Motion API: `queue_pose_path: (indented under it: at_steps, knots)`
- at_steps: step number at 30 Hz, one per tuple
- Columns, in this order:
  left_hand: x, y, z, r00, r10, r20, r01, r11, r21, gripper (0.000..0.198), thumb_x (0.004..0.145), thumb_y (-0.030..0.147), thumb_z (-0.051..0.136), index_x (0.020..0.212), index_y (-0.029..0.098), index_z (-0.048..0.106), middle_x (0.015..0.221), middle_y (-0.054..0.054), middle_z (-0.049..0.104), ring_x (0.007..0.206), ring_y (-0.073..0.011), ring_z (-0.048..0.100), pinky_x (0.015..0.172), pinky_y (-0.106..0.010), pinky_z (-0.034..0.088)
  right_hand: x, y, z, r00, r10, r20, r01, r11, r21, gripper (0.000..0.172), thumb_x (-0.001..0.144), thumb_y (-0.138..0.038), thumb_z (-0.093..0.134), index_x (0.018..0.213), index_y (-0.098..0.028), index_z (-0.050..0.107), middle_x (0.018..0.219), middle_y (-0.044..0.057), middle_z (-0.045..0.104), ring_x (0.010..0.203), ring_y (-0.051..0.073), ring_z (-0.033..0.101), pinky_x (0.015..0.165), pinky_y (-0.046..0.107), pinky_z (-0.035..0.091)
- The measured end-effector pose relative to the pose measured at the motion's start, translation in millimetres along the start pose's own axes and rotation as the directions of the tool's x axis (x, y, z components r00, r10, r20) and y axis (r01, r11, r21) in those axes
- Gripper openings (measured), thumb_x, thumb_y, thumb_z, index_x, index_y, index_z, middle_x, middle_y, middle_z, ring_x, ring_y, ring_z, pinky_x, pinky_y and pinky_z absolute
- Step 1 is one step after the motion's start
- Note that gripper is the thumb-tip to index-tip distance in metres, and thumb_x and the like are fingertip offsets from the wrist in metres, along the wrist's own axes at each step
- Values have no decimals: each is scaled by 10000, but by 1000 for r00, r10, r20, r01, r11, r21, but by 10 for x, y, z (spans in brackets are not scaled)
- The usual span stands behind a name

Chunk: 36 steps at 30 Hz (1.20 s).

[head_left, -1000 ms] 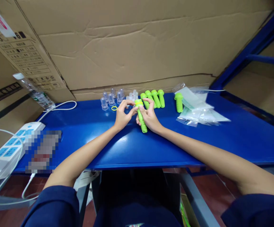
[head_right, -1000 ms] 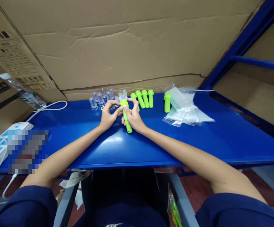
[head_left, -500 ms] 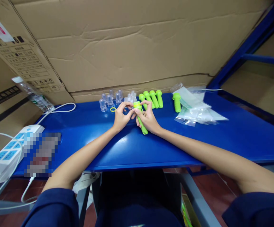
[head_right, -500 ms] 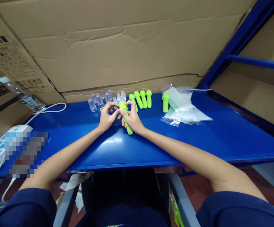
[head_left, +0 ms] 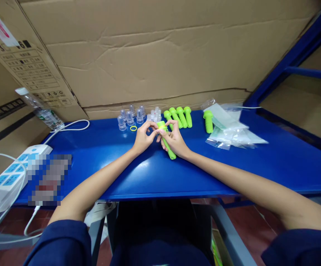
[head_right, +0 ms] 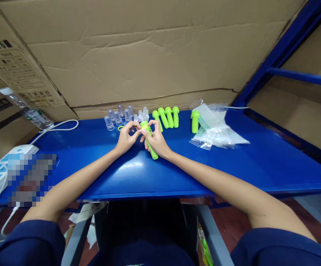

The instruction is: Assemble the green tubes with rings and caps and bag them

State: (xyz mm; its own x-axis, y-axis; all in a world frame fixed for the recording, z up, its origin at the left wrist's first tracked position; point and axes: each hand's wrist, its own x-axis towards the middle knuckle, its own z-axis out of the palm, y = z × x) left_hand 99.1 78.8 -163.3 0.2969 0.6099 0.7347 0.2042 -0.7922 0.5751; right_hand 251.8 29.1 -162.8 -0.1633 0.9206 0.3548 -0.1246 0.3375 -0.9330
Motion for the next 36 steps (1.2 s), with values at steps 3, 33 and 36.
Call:
queue_pose_path:
  at_steps: [3,33,36]
  knots:
    - [-4,2,18,1000,7,-16,-7,1000,-2,111,908,282,662,884,182,619,852,-24,684,779,-148,635,712,-283,469,10,-4,4,1000,-2,-6,2,1000,-8,509,876,-573,662,1034,-294,266,662,-108,626,348,99,511,293,197,385]
    - [-34,4,65,994,-51,-92,50,999,-15,162,907,341,678,978,199,645,932,-44,693,823,-154,648,687,-281,481,43,4,5,999,-12,-32,11,1000,-18,512,861,-580,669,1037,-292,284,646,-107,617,334,100,505,268,195,352]
    - [-31,12,58,996,-32,-83,32,999,-4,144,913,332,669,959,196,654,931,-45,692,824,-158,645,679,-283,481,32,3,5,1000,-13,-24,13,1000,-22,499,868,-575,666,1031,-291,289,657,-105,620,342,98,515,279,198,371]
